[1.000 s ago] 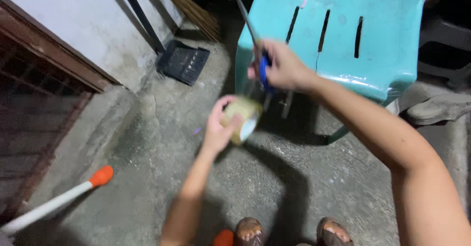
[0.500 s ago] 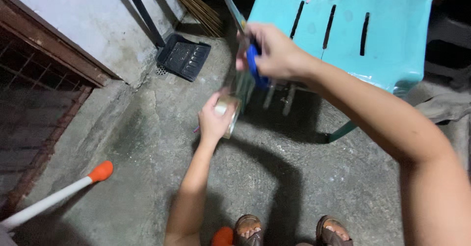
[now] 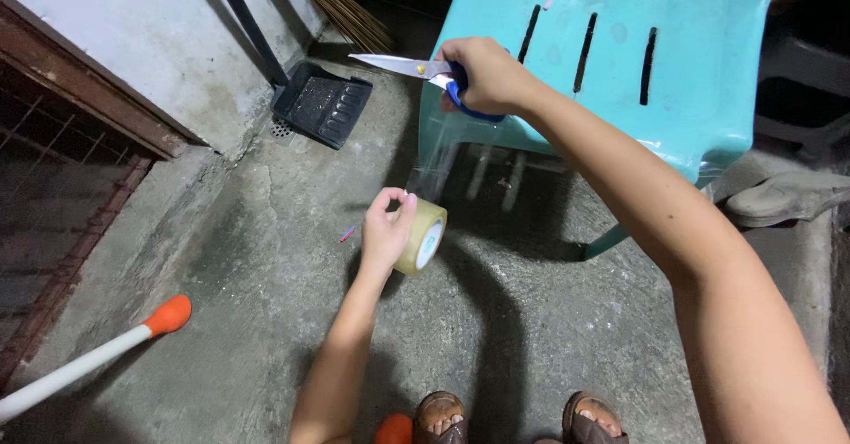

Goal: The person retrieves a roll of packing tape and a pair of scissors, then cuts several strips of tape. They apply the tape to the underside of a teal plastic stool to reinforce a crack. Finally, they open a clear plastic drawer to remove a small plastic bag.

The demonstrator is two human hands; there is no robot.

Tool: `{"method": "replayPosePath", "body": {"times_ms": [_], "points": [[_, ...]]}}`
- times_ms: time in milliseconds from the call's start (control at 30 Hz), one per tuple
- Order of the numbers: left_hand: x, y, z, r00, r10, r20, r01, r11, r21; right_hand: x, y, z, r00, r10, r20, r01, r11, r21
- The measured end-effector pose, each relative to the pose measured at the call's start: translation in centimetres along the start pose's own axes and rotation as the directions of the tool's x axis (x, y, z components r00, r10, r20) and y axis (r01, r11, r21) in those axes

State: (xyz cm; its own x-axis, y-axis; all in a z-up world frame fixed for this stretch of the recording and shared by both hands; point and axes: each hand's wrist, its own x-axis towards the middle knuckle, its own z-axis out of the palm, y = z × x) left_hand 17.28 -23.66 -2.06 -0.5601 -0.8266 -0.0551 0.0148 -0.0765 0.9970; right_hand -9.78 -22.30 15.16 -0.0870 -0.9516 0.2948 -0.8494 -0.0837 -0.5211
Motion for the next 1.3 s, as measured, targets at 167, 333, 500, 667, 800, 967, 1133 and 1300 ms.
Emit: {"method": "replayPosePath", "body": {"times_ms": [167,333,500,667,800,967,1133,1300], "points": [[-0.1,0.2,-0.1,0.996,0.076,-0.045,-0.068,0.987,0.144,0.2,0.1,0.1,0.999,0.008,-0.031,-0.013,0.984,-0.175],[-0.2,0.1,0.3,0.996,0.082,-0.047,-0.078,0.994,0.078,0.1,-0.6,-1.8,0.985,0.175,0.017,-0.169,0.968,-0.183],[-0.5,-0.3,0.3,1.0,0.011,-0.023,-0.01,1.0,0.026,-0.3,-2.5,-2.6,0.977,0.21,0.033,-0.191,0.933,-0.307],[0.1,-0.2,-0.4,0.999,0.021,0.038,-0.015,0.989,-0.144,-4.9,-4.2,-4.0,0.981,0.096,0.169,-0.12,0.983,0.137],[0.0,-0.1,-1.2,1.0,0.019,-0.023,-0.018,0.999,0.043,-11.3,-4.6,-3.5,0.842,-0.223,0.491,0.106,0.961,0.255],[0.1,0.1,-1.2,1.0,0.014,-0.015,-0.014,0.999,0.037,-15.2,-4.4,-5.0,0.565,0.351,0.747,-0.361,0.919,-0.159],[0.3,-0.4,-1.3,0.999,0.032,0.016,-0.032,0.999,-0.03,-14.9,-4.6,-4.8,0.477,0.502,0.721,-0.52,0.823,-0.229],[0.4,-0.5,-1.4,1.0,-0.01,0.029,0.013,0.996,-0.093,-13.4,-4.5,-3.2,0.658,0.35,0.666,-0.335,0.929,-0.157]]}}
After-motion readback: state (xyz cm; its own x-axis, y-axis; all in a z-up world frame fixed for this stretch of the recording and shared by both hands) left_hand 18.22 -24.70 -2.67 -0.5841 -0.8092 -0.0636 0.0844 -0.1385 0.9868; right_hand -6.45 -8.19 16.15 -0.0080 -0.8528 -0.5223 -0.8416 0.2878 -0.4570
